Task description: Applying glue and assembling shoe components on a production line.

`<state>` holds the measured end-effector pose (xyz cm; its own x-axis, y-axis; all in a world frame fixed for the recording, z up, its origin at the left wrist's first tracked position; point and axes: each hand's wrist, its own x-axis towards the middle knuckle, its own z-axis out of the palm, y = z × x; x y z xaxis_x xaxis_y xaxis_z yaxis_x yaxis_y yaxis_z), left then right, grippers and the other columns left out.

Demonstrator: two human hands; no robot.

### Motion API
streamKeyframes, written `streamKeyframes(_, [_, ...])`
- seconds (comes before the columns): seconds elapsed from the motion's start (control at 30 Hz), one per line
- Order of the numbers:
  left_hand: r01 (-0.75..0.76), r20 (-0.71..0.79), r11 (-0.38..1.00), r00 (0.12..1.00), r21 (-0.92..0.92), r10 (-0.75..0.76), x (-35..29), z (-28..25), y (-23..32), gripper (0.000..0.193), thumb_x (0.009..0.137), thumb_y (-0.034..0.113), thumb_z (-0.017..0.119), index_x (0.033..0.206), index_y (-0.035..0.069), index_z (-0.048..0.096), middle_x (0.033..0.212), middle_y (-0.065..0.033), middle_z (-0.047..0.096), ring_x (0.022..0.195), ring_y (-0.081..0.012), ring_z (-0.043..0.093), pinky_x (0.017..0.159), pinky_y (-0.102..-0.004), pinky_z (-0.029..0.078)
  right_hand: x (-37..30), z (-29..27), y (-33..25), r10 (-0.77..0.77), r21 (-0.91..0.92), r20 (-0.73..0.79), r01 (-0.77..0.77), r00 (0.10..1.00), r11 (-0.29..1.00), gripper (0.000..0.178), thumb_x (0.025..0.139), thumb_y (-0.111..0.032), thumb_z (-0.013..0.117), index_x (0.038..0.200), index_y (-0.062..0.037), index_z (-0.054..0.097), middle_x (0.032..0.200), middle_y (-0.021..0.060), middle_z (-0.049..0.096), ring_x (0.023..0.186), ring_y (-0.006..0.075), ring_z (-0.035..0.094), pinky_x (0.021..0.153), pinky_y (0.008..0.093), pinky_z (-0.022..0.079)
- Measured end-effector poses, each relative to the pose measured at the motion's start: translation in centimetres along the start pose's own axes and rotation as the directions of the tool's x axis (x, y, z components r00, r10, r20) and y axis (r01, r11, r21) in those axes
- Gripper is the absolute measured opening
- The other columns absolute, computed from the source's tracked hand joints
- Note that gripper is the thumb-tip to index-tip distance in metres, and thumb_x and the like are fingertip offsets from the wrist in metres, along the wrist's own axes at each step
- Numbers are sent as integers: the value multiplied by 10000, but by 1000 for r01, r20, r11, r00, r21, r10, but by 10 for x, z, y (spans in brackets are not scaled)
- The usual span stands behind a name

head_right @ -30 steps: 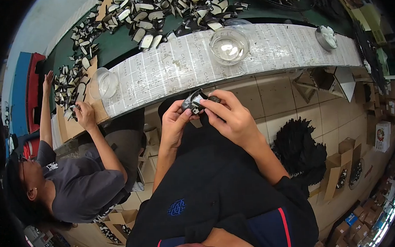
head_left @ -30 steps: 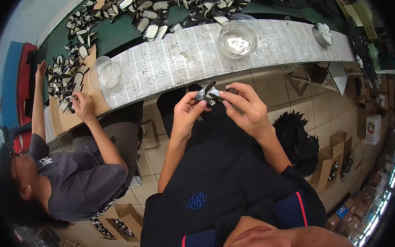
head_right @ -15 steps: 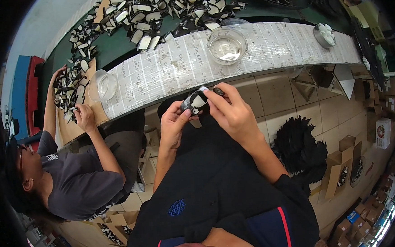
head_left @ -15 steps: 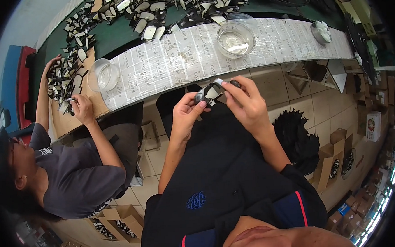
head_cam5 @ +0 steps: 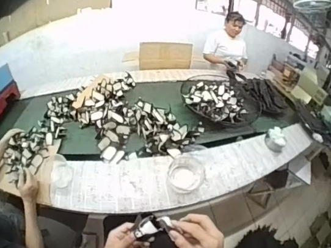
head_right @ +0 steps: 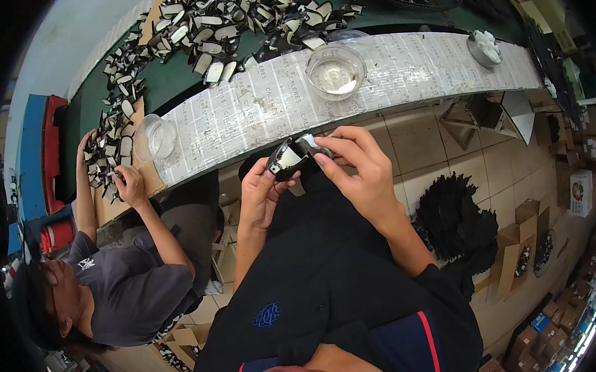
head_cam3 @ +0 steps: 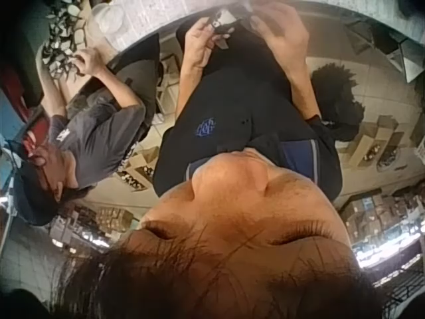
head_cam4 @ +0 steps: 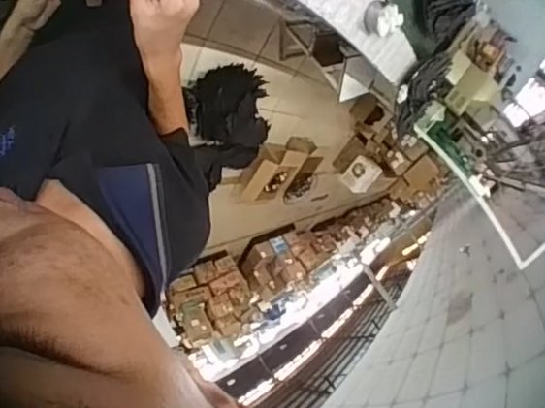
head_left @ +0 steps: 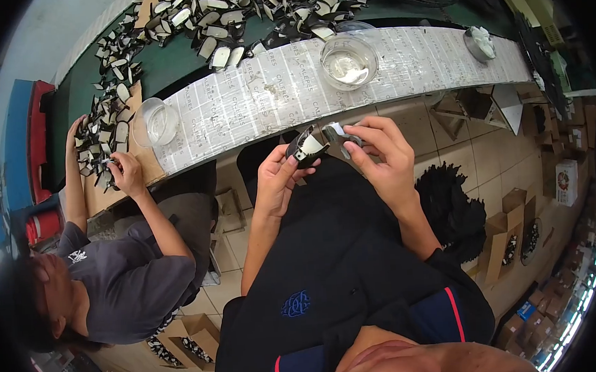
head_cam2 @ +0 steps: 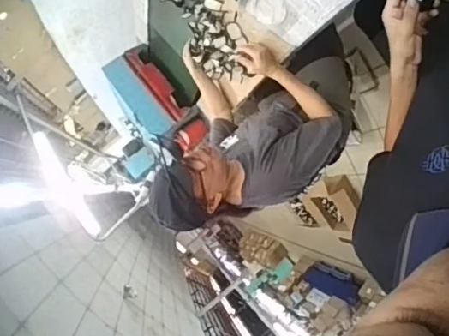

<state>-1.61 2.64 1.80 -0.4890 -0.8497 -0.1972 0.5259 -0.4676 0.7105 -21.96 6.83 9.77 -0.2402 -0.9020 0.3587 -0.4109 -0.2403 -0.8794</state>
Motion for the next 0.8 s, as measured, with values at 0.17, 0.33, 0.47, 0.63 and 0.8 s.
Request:
streamKeyframes(0.17, [-5, -13, 1000, 1000, -14, 4, 2, -1, -1, 236, 986, 126, 578, 1157, -35, 556, 1106, -170, 670, 991, -275, 695, 843, -337, 586, -3, 2, -3, -31, 3, 144, 31, 989, 1000, 301, 796, -23, 779, 1087, -22, 701, 1055, 97, 590, 813, 155, 652, 658, 264, 597])
streamKeyframes(0.33, [-2, -31, 1000, 1000, -17, 1, 3, 4, 0, 210, 984, 130, 587, 1125, -23, 565, 1088, -153, 675, 979, -258, 697, 846, -334, 588, -6, 9, 0, -71, -3, 177, 73, 982, 997, 318, 788, -39, 790, 1093, -27, 701, 1063, 98, 588, 802, 158, 660, 654, 262, 582])
streamKeyframes(0.47, [2, -42, 1000, 999, -17, -2, 3, 2, -1, 194, 981, 137, 598, 1101, -13, 572, 1070, -138, 679, 973, -232, 697, 849, -332, 589, -7, 13, 1, -80, -16, 203, 85, 976, 996, 296, 798, -35, 781, 1081, -21, 697, 1061, 97, 585, 819, 153, 659, 661, 265, 586])
streamKeyframes(0.63, [10, -57, 1000, 998, -18, -11, 4, 5, 0, 192, 981, 145, 600, 1090, -12, 575, 1064, -140, 681, 969, -229, 699, 846, -326, 589, -8, 15, 3, -109, -57, 209, 123, 972, 991, 283, 803, -15, 771, 1075, -15, 694, 1054, 98, 581, 823, 157, 654, 675, 267, 605])
streamKeyframes(0.8, [14, -57, 1000, 998, -17, -15, 4, 6, 3, 196, 984, 151, 596, 1088, -14, 578, 1065, -157, 681, 972, -250, 701, 838, -315, 590, -6, 8, 11, -153, -173, 116, 172, 981, 970, 292, 793, -41, 785, 1065, -22, 685, 1056, 113, 578, 764, 195, 642, 641, 301, 533])
